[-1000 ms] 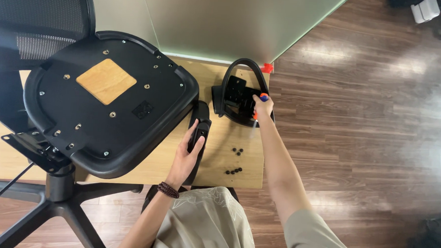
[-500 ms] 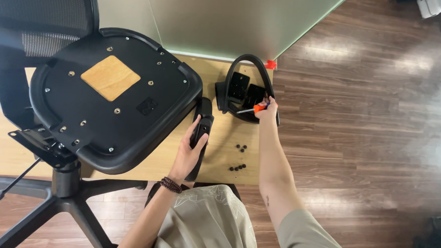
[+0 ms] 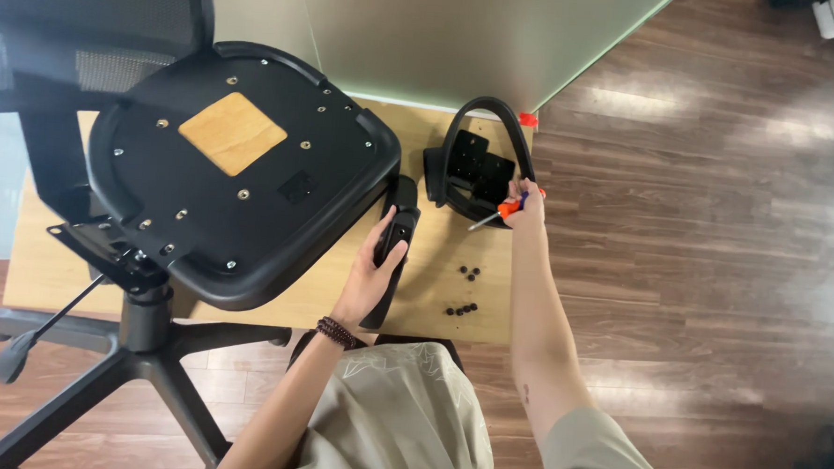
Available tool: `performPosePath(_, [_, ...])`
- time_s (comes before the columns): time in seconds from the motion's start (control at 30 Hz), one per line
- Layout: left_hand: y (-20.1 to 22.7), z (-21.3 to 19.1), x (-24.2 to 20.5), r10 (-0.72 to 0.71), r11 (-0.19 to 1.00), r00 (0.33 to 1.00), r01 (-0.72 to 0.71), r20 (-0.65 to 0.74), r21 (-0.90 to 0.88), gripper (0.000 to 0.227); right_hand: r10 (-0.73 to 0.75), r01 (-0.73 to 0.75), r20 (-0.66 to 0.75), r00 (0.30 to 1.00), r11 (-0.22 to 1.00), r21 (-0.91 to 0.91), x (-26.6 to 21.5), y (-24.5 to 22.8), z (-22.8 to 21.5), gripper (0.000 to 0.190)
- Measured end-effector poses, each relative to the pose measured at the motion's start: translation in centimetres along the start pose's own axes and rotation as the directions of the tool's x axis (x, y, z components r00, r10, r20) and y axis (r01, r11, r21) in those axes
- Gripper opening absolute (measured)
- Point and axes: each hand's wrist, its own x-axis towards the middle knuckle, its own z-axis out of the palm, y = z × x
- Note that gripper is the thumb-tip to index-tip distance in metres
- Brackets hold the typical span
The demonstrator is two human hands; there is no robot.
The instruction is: Unscrewing a metal bracket from the underside of an office chair seat using a manual screwdriver.
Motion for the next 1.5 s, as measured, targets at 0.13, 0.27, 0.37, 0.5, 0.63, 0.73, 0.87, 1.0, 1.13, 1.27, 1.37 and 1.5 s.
performPosePath(0.13, [0.2,-0.1,-0.3,-0.077,0.994,0.997,0.078,0.016,-0.077,0.061,0.053,0.030,0.258,0.965,0.951,-0.307,-11.9,0.8,2.2,0.019])
performPosePath(0.27, [0.1,0.3,-0.8,-0.013,0.998,1.000,0.013,-0.001,-0.054,0.069,0.126,0.365,0.466,0.876,0.459,-0.810,-30.6,3.9,6.7,0.034])
performPosePath(0.37, [3.2,1.5,-1.9,0.023,0.989,1.000,-0.024,0.011,0.145,0.077,0.270,0.405,0.509,0.817,0.360,-0.841,-35.8,4.8,4.8,0.046])
performPosePath(0.5, [5.2,3.8,-4.1,0.361,0.787,0.898,-0.439,0.253,0.434,0.087,0.284,0.269,0.686,0.670,0.768,-0.581,-28.5,4.3,-5.0,0.068])
performPosePath(0.63, [4.4,4.9,-3.3,0.303,0.582,0.788,-0.598,0.536,0.551,0.091,0.190,0.138,0.650,0.736,0.897,-0.419,-38.5,0.6,1.6,0.093])
performPosePath(0.73, [2.1,4.3,-1.7,0.394,0.287,0.570,-0.821,0.721,0.493,0.085,0.070,0.262,0.484,0.872,0.769,-0.583,-35.4,-1.3,0.5,0.074])
performPosePath(0.87, [1.2,2.7,0.0,0.243,0.015,0.489,-0.865,0.838,0.501,0.074,-0.087,0.399,0.498,0.863,0.722,-0.565,-30.8,-2.6,-1.6,0.047])
performPosePath(1.0, [-0.2,2.0,1.4,0.251,-0.009,0.466,-0.875,0.849,0.483,0.064,-0.178,0.423,0.430,0.885,0.693,-0.584,-32.6,-1.9,0.1,0.029])
performPosePath(1.13, [2.1,1.8,2.8,0.174,-0.087,0.482,-0.861,0.859,0.501,0.066,-0.151,0.353,0.333,0.931,0.608,-0.711,-30.4,0.3,-1.9,0.037])
performPosePath(1.27, [0.9,1.8,6.1,0.218,-0.171,0.421,-0.872,0.880,0.459,0.046,-0.223,0.362,0.334,0.916,0.819,-0.446,-28.3,3.1,-2.9,0.022])
performPosePath(1.37, [1.7,2.1,7.8,0.222,-0.187,0.420,-0.868,0.880,0.461,0.044,-0.277,0.378,0.364,0.889,0.892,-0.247,-25.0,4.1,-3.4,0.020])
performPosePath(1.5, [0.5,2.4,8.7,0.405,-0.235,0.497,-0.755,0.768,0.613,0.060,-0.276,0.329,0.274,0.921,0.929,-0.171,-22.9,5.4,-3.0,0.021])
